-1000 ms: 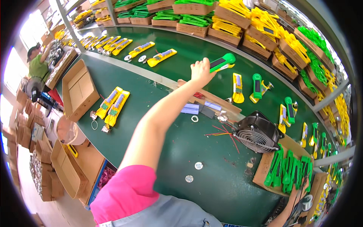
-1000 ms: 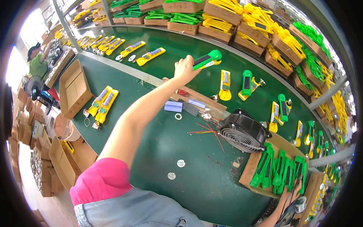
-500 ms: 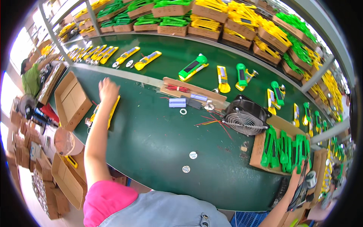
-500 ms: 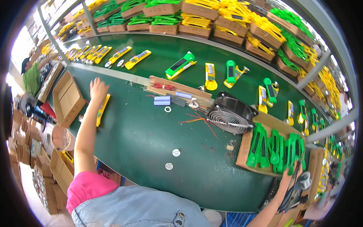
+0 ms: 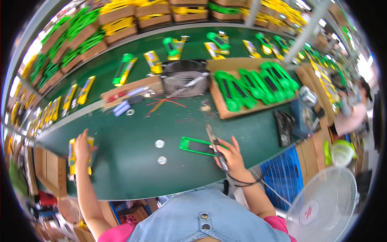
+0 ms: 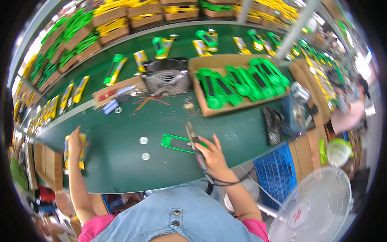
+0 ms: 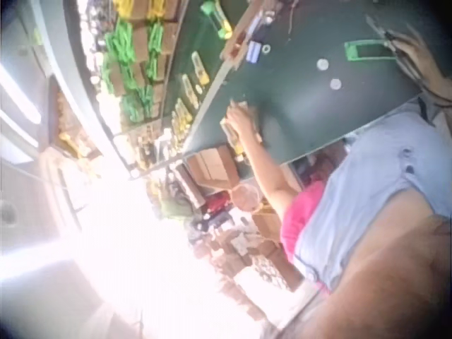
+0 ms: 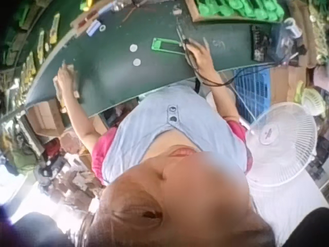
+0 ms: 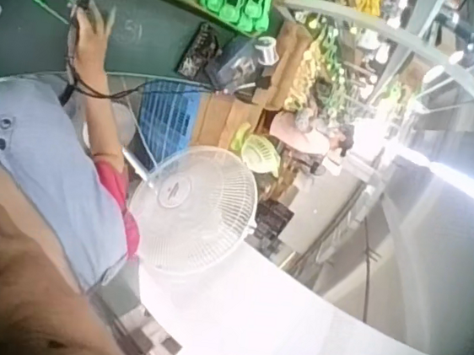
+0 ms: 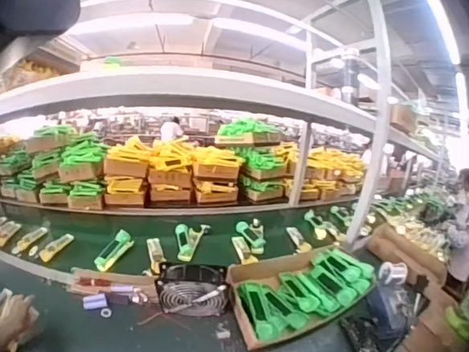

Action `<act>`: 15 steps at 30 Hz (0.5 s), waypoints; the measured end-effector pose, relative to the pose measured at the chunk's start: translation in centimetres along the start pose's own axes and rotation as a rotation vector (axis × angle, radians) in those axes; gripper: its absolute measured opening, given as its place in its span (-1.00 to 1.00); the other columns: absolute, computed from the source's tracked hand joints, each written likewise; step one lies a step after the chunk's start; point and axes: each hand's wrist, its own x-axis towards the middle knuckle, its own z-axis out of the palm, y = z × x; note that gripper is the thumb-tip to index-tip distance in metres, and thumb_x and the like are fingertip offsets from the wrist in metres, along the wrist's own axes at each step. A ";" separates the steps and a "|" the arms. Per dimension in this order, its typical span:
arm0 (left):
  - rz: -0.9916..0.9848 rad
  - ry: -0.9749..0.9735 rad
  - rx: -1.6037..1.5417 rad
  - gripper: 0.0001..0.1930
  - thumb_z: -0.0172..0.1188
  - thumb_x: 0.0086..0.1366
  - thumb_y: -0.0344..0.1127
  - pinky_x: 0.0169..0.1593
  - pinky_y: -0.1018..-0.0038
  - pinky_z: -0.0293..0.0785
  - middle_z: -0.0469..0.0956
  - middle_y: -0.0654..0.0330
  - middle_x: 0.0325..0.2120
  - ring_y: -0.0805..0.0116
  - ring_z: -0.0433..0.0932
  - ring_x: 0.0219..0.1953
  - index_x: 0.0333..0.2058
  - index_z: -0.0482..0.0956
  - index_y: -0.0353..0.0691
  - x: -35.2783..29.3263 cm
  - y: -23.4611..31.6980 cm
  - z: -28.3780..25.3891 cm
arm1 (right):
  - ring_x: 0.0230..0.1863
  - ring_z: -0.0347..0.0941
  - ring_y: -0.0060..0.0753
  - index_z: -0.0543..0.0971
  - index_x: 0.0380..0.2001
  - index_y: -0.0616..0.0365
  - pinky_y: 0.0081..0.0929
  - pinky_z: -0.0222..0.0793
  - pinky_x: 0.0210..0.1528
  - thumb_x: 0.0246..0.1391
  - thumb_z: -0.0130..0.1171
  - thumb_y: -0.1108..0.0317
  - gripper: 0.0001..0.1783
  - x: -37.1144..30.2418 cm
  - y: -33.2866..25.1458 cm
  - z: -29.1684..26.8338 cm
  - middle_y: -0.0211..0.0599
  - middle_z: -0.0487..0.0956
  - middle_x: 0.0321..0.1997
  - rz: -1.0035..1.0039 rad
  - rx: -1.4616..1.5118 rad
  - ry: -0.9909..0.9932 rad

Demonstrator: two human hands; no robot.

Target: The person solders components inside flashlight casings using a soldering iron, fits the casing pieces together by hand, and places the assembled flashlights onto a conveyor belt.

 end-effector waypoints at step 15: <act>0.131 0.224 -0.615 -0.80 0.31 -0.05 -0.26 -0.23 0.28 0.34 0.49 0.09 -0.48 0.13 0.45 -0.35 -0.56 0.52 -0.26 -10.9 23.4 2.4 | -0.16 0.53 -0.34 0.41 -0.21 0.18 -0.02 -0.09 0.28 -0.20 0.08 0.67 -0.62 -2.9 -0.3 -0.7 -0.25 0.60 -0.29 0.203 0.101 0.006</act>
